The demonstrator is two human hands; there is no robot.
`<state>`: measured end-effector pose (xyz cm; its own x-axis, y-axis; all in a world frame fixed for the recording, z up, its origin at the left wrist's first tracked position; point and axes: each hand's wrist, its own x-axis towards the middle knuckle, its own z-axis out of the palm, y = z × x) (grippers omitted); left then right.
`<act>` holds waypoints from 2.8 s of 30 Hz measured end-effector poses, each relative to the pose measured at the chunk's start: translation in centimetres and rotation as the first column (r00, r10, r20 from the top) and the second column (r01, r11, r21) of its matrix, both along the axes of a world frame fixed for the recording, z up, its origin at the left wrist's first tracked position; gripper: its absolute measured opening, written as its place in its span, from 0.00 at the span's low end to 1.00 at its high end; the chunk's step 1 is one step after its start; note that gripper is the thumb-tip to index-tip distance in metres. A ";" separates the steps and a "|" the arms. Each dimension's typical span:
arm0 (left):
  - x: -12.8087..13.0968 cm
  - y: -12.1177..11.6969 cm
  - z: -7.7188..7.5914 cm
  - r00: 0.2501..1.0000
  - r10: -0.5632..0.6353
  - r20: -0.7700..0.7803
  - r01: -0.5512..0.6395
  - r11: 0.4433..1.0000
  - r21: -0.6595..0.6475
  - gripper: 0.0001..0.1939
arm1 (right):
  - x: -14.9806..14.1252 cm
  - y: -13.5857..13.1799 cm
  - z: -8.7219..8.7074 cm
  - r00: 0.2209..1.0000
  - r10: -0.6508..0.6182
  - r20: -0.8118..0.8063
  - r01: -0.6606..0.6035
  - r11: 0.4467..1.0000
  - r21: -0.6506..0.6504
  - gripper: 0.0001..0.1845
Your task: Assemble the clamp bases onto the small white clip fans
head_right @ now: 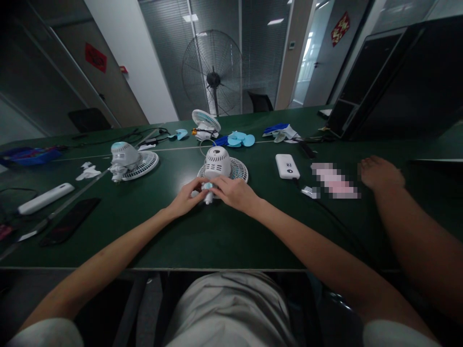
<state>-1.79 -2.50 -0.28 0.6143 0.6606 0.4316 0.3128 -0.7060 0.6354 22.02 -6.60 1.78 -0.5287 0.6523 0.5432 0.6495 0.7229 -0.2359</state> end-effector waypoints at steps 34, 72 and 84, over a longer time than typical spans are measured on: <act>0.0 0.0 -0.1 1.000 0.010 -0.019 -0.010 1.000 0.013 0.17 | 0.3 1.1 -0.2 0.975 -0.079 0.206 0.041 0.982 0.183 0.20; -0.1 0.0 0.1 0.999 0.019 -0.028 -0.019 1.000 0.007 0.19 | 0.3 1.5 0.2 0.972 -0.074 0.224 0.030 0.981 0.192 0.20; 1.1 -0.7 0.1 0.993 0.113 0.017 -0.108 0.975 -0.194 0.18 | -0.4 1.0 -0.9 0.963 -0.224 -0.149 0.214 0.974 -0.078 0.20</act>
